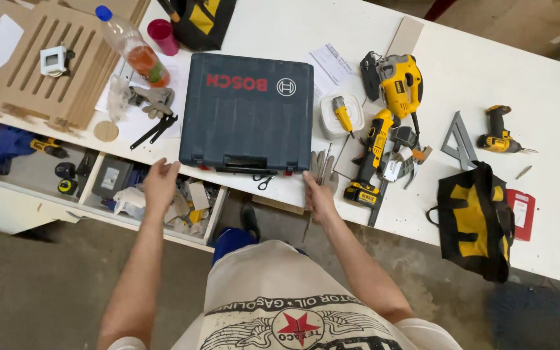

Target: The person organizes tools on a white workbench, handling a black tool pouch, a Bosch toolbox, and various power tools. They remove a screwdriver from the pouch, open the toolbox to retrieve a jigsaw and drill bits, and place the items on the table.

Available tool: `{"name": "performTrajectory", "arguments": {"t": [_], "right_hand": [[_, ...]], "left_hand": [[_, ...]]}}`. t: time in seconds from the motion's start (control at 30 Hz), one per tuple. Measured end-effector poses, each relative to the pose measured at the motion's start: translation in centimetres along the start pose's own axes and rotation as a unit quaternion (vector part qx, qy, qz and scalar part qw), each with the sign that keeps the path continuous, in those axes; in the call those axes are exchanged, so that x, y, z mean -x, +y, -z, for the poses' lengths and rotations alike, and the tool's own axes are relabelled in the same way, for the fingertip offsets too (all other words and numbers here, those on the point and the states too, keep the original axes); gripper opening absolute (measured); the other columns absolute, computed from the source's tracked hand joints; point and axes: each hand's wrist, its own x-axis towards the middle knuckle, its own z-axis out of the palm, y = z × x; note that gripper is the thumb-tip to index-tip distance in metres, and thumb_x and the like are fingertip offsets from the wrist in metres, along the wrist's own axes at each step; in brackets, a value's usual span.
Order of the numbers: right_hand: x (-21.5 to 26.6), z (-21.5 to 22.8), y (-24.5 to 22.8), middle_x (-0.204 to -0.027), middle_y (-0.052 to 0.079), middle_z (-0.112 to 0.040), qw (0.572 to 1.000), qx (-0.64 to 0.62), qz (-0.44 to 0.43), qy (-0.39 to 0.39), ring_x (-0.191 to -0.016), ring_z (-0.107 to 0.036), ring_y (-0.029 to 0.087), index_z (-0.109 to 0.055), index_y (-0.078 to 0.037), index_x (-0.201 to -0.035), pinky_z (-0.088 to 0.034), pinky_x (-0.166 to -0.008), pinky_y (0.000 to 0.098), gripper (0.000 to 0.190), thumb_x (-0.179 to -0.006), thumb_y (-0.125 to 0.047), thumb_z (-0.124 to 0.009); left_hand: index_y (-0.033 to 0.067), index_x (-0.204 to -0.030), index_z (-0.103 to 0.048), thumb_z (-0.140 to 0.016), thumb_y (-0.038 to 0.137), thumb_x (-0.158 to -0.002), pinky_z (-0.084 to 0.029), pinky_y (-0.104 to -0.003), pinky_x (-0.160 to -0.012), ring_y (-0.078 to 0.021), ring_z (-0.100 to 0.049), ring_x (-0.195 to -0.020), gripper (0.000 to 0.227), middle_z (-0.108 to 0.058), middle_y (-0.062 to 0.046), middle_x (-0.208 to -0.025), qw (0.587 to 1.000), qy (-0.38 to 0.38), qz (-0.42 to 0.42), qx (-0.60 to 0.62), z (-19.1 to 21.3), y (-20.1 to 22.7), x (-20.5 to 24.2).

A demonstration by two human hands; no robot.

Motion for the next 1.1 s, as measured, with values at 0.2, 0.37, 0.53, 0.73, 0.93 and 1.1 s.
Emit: {"name": "performTrajectory", "arguments": {"t": [0.2,0.37,0.53,0.73,0.93,1.1], "right_hand": [[-2.5,-2.4,2.4,-0.067,-0.009,-0.026,0.992,-0.117,-0.031,-0.027,-0.043,-0.026,0.003,-0.050,-0.015,-0.093,-0.023,-0.036,0.0181,0.049,-0.092,-0.057,-0.074],[-2.4,-3.5,4.6,-0.069,-0.009,-0.025,0.975,-0.190,-0.046,-0.101,-0.044,-0.024,0.000,-0.047,-0.014,-0.107,-0.023,-0.034,0.0136,0.063,-0.091,-0.073,-0.063],[-4.6,-3.4,7.5,-0.069,-0.009,-0.025,0.963,-0.243,-0.029,-0.117,-0.043,-0.024,0.000,-0.056,-0.014,-0.113,-0.023,-0.034,0.0119,0.060,-0.094,-0.072,-0.059],[-5.2,-2.8,8.4,-0.066,-0.007,-0.020,0.959,-0.259,-0.013,-0.111,-0.042,-0.022,0.004,-0.061,-0.022,-0.097,-0.024,-0.033,0.0162,0.042,-0.096,-0.064,-0.062],[-5.5,-2.8,7.7,-0.061,-0.010,-0.029,0.979,-0.200,-0.005,-0.045,-0.040,-0.026,0.003,-0.050,-0.025,-0.084,-0.025,-0.033,0.0154,0.033,-0.092,-0.040,-0.078],[-7.9,-1.4,10.3,-0.061,-0.011,-0.029,0.951,-0.279,-0.014,-0.129,-0.039,-0.028,0.001,-0.052,-0.024,-0.090,-0.026,-0.031,0.0146,0.016,-0.095,-0.024,-0.067]], "left_hand": [[-0.0115,-0.156,-0.018,-0.066,0.055,-0.103,-0.034,-0.057,-0.121,-0.0490,-0.027,-0.149,0.097,-0.027,-0.038,-0.155,0.899,-0.176,0.156,0.370,-3.3,8.4,5.6],[-0.0071,-0.155,-0.015,-0.074,0.052,-0.099,-0.019,-0.057,-0.126,-0.0468,-0.011,-0.153,0.100,-0.019,-0.032,-0.156,0.837,-0.158,0.176,0.493,-6.7,4.7,3.7],[-0.0059,-0.156,-0.012,-0.075,0.051,-0.099,-0.019,-0.057,-0.127,-0.0450,-0.009,-0.154,0.102,-0.015,-0.029,-0.159,0.834,-0.181,0.176,0.491,-6.5,2.9,2.8],[0.0055,-0.105,-0.051,-0.078,0.059,-0.091,-0.060,-0.040,-0.094,-0.0288,-0.068,-0.095,0.061,-0.054,-0.008,-0.088,0.852,-0.187,0.240,0.426,-7.1,0.6,0.9],[0.0053,-0.108,-0.053,-0.076,0.036,-0.097,-0.061,-0.046,-0.092,-0.0319,-0.074,-0.097,0.040,-0.068,-0.015,-0.089,0.872,-0.160,0.196,0.418,-7.2,-0.2,1.2],[-0.0045,-0.126,-0.060,-0.085,0.017,-0.085,-0.062,-0.041,-0.082,-0.0289,-0.074,-0.091,0.052,-0.072,-0.020,-0.103,0.961,-0.160,0.059,0.219,-7.4,-2.6,1.4]]}}
